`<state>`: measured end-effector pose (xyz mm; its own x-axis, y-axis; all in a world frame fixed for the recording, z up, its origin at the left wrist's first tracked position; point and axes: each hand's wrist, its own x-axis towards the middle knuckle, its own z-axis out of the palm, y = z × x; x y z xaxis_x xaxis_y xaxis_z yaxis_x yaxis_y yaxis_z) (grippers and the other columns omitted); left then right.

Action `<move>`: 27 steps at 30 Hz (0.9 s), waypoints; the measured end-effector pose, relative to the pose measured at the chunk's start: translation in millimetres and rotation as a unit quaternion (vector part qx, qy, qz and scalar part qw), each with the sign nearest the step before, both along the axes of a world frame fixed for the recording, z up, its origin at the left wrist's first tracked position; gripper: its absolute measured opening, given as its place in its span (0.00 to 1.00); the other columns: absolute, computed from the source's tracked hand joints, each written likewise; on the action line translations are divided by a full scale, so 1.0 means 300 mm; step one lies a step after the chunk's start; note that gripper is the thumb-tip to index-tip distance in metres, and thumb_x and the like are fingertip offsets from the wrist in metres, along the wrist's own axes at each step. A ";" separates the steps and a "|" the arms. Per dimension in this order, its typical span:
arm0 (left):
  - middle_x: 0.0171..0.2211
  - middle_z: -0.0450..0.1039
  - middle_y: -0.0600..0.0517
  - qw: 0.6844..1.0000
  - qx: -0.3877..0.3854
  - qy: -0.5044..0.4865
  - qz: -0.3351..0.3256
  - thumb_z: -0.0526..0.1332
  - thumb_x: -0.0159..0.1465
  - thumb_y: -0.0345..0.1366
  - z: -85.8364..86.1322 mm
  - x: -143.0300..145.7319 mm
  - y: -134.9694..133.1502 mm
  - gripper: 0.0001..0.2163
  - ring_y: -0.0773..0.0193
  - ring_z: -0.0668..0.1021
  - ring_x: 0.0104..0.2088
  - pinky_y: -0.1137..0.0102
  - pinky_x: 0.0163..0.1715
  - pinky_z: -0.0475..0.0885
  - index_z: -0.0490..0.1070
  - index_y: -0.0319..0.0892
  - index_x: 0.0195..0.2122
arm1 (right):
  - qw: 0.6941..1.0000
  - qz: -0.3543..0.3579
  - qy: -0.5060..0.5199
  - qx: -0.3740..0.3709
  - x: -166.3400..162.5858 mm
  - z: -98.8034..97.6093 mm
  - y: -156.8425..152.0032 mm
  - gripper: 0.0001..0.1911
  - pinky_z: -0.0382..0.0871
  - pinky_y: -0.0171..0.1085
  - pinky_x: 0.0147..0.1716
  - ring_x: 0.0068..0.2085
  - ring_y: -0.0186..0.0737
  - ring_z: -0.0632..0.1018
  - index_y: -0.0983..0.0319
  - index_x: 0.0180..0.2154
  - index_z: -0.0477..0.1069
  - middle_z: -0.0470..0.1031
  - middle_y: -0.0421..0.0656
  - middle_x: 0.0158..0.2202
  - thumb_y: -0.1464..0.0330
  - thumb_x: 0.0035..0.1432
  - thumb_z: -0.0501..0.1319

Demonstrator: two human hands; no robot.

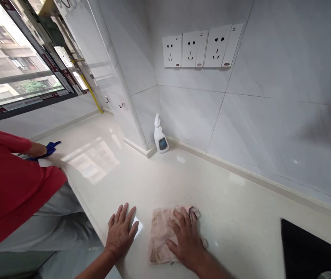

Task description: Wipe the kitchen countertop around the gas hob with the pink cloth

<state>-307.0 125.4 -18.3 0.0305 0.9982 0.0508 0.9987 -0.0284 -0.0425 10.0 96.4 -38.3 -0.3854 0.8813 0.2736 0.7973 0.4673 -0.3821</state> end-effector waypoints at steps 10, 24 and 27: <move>0.73 0.61 0.44 0.999 0.036 -0.011 -0.025 0.52 0.72 0.50 -0.038 -0.031 -0.008 0.26 0.46 0.60 0.74 0.48 0.68 0.58 0.70 0.50 0.68 | 0.988 -0.124 -0.080 -0.043 0.404 0.020 0.477 0.26 0.43 0.66 0.71 0.73 0.58 0.55 0.51 0.64 0.70 0.62 0.45 0.72 0.52 0.71 0.52; 0.74 0.60 0.42 0.999 0.026 -0.016 -0.020 0.52 0.72 0.48 -0.044 -0.021 0.001 0.26 0.43 0.59 0.74 0.45 0.69 0.57 0.70 0.48 0.68 | 0.903 -0.413 -0.090 -0.079 0.932 -0.060 0.306 0.35 0.44 0.65 0.71 0.74 0.59 0.52 0.57 0.61 0.72 0.59 0.50 0.72 0.47 0.68 0.41; 0.74 0.59 0.42 1.000 0.020 -0.015 -0.016 0.52 0.72 0.48 -0.039 -0.016 0.001 0.26 0.43 0.59 0.75 0.46 0.69 0.56 0.70 0.47 0.68 | 0.890 -0.443 -0.080 -0.074 0.937 -0.074 0.196 0.37 0.46 0.66 0.70 0.74 0.60 0.52 0.58 0.62 0.71 0.59 0.50 0.72 0.46 0.68 0.39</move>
